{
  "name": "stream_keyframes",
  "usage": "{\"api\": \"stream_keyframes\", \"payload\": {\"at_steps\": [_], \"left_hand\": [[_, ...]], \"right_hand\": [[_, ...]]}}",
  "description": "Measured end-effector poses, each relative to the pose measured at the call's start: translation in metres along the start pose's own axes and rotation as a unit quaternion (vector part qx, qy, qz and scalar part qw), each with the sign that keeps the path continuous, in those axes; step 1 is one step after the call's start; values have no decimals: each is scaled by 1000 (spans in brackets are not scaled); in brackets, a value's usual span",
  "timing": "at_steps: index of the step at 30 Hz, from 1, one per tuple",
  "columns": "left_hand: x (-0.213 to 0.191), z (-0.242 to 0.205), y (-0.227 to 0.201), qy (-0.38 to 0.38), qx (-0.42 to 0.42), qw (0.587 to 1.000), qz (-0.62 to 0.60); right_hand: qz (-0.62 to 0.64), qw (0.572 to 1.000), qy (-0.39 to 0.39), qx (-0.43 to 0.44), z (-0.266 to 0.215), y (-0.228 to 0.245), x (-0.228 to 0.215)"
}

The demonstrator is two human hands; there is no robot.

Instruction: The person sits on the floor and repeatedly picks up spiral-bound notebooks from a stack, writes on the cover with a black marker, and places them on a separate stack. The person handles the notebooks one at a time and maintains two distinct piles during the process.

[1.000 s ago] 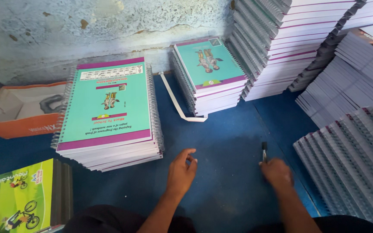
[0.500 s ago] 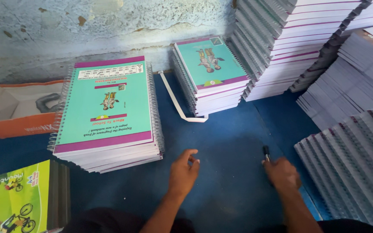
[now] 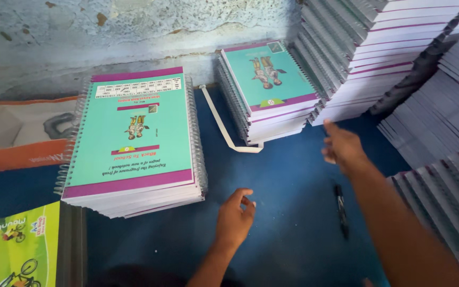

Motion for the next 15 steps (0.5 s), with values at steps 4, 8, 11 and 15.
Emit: {"api": "stream_keyframes", "payload": {"at_steps": [4, 8, 11, 15], "left_hand": [[2, 5, 8, 14, -30, 999, -12], [2, 9, 12, -3, -11, 1000, -2], [1, 13, 13, 2, -15, 1000, -6], [0, 15, 11, 11, -23, 999, -30]], "right_hand": [[135, 989, 67, -10, 43, 33, 10], [177, 982, 73, 5, 68, 49, 14], [197, 978, 65, 13, 76, 53, 20], [196, 979, 62, 11, 79, 59, 26]]}}
Point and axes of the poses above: each hand's wrist, its own z-axis towards the middle knuckle, its own x-axis out of the palm, y = z × x, the point moved 1 cm from there along z, towards the middle knuckle, and after that the axes turned 9 degrees about y, right-handed, at the moved point
